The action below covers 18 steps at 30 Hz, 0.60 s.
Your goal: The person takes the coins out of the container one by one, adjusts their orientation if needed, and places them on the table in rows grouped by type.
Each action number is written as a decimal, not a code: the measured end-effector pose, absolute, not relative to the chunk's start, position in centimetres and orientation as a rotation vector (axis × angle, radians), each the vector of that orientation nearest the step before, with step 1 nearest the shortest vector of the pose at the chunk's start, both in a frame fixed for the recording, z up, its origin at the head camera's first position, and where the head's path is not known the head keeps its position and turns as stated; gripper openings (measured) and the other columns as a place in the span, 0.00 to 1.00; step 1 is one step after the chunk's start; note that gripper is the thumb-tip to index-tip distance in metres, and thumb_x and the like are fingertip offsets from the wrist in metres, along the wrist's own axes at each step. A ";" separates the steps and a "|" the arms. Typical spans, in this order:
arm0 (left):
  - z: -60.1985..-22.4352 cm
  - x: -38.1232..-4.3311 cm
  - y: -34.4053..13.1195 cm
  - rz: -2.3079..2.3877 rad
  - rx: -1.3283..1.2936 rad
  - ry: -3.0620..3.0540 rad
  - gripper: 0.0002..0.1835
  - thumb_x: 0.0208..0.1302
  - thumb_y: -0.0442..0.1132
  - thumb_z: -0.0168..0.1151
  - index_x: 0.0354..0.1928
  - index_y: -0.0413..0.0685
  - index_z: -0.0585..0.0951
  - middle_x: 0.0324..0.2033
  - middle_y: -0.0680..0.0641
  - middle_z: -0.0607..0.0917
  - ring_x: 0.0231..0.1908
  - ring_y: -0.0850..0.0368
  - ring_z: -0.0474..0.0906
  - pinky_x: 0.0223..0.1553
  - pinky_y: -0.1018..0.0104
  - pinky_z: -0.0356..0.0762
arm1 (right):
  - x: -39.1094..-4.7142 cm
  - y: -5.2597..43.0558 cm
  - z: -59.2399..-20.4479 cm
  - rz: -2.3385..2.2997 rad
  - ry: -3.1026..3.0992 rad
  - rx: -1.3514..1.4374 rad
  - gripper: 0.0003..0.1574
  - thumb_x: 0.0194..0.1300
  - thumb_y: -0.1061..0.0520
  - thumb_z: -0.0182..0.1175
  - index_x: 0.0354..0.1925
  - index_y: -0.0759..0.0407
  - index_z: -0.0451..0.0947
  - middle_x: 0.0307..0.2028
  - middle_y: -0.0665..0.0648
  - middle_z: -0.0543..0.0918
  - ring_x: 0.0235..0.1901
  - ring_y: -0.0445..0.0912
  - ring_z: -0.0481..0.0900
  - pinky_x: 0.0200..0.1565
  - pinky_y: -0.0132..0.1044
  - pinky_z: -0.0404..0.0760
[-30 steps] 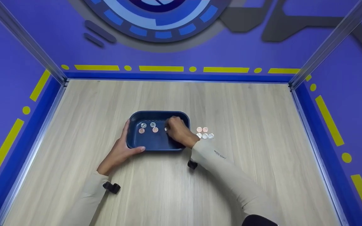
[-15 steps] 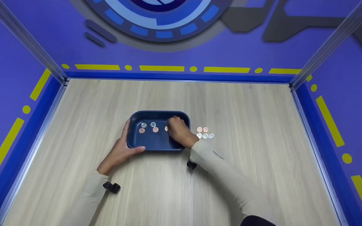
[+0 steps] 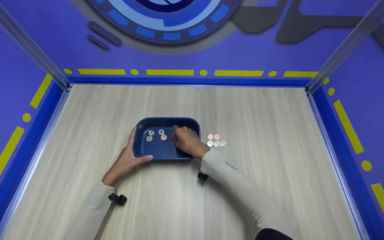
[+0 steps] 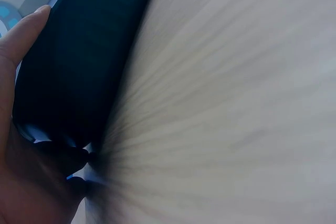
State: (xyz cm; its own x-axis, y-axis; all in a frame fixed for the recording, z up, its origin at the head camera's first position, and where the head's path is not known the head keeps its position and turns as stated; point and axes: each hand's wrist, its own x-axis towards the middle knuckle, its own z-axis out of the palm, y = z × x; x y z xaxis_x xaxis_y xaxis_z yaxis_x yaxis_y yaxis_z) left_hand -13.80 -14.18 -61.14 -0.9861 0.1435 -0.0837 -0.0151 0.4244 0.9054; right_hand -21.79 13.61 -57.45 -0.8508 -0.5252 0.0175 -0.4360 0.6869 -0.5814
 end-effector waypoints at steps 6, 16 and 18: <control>-61.3 -13.7 -14.2 1.612 0.118 2.516 0.79 0.52 0.66 0.86 0.91 0.63 0.38 0.84 0.36 0.62 0.76 0.38 0.70 0.76 0.37 0.64 | -21.1 13.8 -57.0 -1.006 2.724 -0.820 0.05 0.72 0.64 0.71 0.41 0.60 0.83 0.31 0.52 0.86 0.31 0.46 0.83 0.34 0.45 0.83; -61.0 -13.8 -14.2 1.607 0.148 2.533 0.78 0.52 0.65 0.86 0.92 0.61 0.39 0.85 0.36 0.61 0.76 0.37 0.69 0.77 0.37 0.64 | -20.3 16.0 -55.2 -1.183 2.725 -0.803 0.08 0.67 0.71 0.72 0.42 0.64 0.84 0.35 0.57 0.91 0.36 0.47 0.88 0.41 0.44 0.87; -61.1 -13.9 -14.2 1.608 0.151 2.534 0.78 0.52 0.65 0.86 0.92 0.61 0.39 0.85 0.36 0.60 0.77 0.37 0.68 0.77 0.37 0.64 | -20.1 16.6 -55.0 -1.221 2.730 -0.779 0.08 0.67 0.71 0.73 0.41 0.63 0.84 0.34 0.56 0.90 0.35 0.46 0.87 0.40 0.41 0.85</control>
State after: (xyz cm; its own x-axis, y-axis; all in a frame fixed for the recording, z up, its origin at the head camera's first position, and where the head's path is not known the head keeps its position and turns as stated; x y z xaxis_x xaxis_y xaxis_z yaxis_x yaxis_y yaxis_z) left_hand -13.86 -14.18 -61.08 -0.9856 0.1573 -0.0616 0.0113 0.4251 0.9051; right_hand -20.09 16.60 -55.02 -0.8717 -0.4651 0.1542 -0.4250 0.5611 -0.7103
